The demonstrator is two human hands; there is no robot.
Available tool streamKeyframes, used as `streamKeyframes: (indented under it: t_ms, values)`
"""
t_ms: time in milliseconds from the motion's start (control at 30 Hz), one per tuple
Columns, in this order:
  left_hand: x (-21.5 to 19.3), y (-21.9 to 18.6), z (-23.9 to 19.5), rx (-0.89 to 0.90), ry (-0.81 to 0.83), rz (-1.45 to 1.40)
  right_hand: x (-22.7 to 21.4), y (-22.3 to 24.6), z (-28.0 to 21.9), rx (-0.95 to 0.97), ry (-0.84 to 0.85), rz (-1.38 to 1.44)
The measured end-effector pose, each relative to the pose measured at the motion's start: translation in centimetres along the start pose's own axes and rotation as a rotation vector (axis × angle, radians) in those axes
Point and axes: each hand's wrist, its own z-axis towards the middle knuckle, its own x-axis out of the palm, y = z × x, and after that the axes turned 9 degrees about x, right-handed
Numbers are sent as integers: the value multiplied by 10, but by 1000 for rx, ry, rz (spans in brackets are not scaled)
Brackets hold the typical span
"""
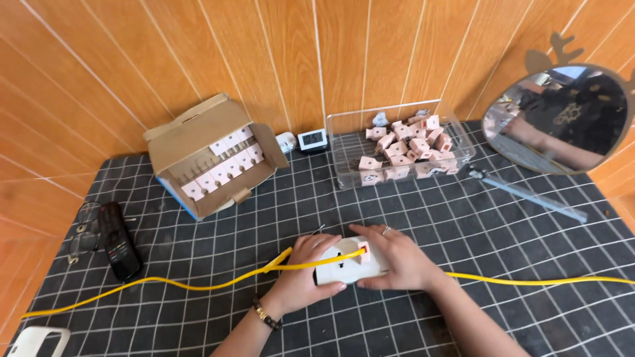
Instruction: Assembling an electrical plug by connecting wires to the internal terminals using a small screwdriver.
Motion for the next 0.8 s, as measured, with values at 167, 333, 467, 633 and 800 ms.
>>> streamKeyframes:
  t_ms: [167, 333, 467, 633, 800]
  values:
    - [1, 5, -2, 0, 9, 27, -3, 3, -1, 29, 49, 1]
    - [2, 4, -3, 1, 8, 35, 1, -2, 1, 58, 54, 32]
    - [-1, 1, -3, -77, 36, -15, -1, 0, 3, 52, 59, 35]
    - [1, 5, -2, 24, 7, 39, -2, 0, 2, 107, 96, 16]
    - [0, -1, -3, -77, 22, -1, -3, 2, 2, 84, 95, 3]
